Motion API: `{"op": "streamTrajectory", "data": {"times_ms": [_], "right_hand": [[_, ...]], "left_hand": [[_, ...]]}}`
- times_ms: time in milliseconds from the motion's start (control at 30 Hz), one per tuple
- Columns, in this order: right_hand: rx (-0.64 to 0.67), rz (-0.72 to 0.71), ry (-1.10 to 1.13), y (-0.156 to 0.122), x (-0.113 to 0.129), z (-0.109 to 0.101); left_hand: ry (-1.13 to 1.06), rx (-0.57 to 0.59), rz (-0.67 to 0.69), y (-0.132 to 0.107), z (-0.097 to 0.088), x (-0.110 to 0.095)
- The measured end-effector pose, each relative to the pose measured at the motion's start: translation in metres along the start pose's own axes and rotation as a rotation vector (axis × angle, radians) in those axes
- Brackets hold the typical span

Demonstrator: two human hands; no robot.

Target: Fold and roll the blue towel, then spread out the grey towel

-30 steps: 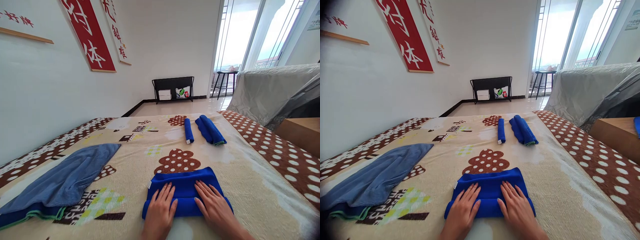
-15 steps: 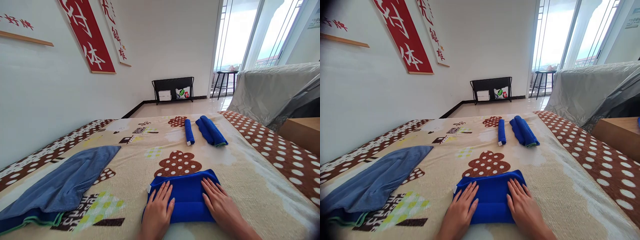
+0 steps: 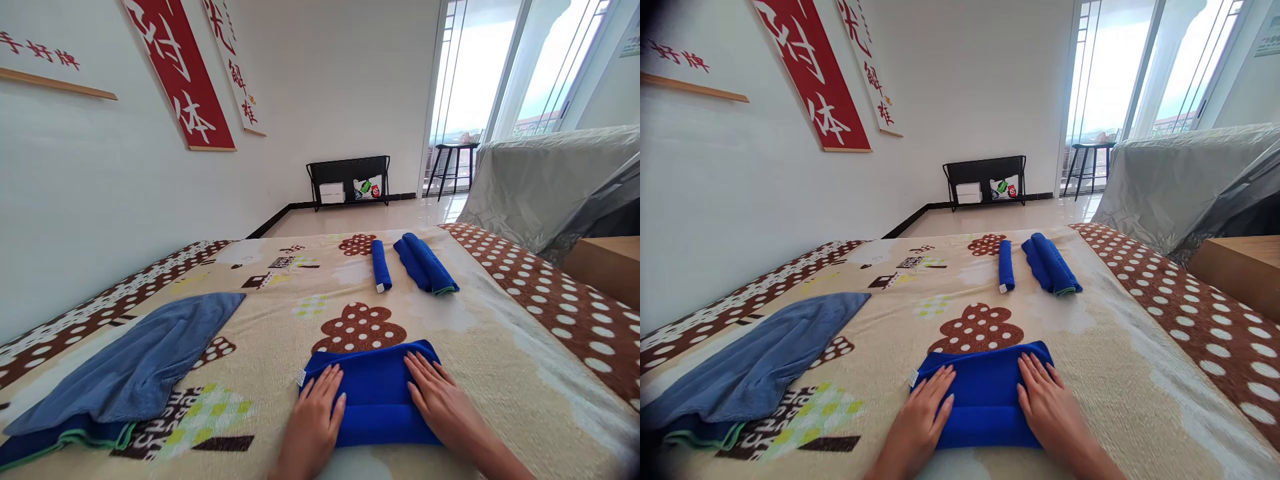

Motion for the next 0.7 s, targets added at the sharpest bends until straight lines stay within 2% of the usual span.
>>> {"op": "streamTrajectory", "data": {"times_ms": [67,133,200,300,367,433,600,633,700], "right_hand": [[-0.048,0.084,-0.046,-0.005,-0.025,-0.003],[-0.103,0.111,-0.086,-0.008,-0.025,-0.005],[-0.073,0.016,-0.068,-0.005,0.003,-0.003],[0.071,-0.167,0.001,0.003,0.052,0.007],[0.089,-0.169,0.010,0.008,0.057,0.007],[0.054,-0.095,-0.002,0.011,0.033,0.004],[-0.034,0.109,-0.039,0.002,-0.064,-0.007],[-0.053,0.129,-0.044,0.000,-0.074,-0.009],[-0.101,0.131,-0.045,0.001,-0.079,-0.014]], "left_hand": [[0.086,-0.068,-0.117,-0.013,-0.003,0.023],[0.152,-0.122,-0.153,-0.017,-0.005,0.023],[0.124,-0.089,-0.075,-0.008,-0.005,-0.001],[-0.059,0.073,0.129,0.014,-0.002,-0.044],[-0.122,0.130,0.184,0.022,-0.003,-0.051],[-0.108,0.117,0.132,0.021,-0.005,-0.032],[-0.127,-0.005,-0.096,-0.005,-0.010,0.046],[-0.160,-0.038,-0.114,-0.006,-0.013,0.055],[-0.221,-0.105,-0.133,-0.001,-0.019,0.066]]}}
Point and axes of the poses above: each hand's wrist, its own y-axis towards the middle knuckle, its own z-axis out of the palm, x = y × z, the point moved 6 cm from there along y, towards the middle knuckle, and after that the axes turned 1 degree about z, right-handed, at the moved point
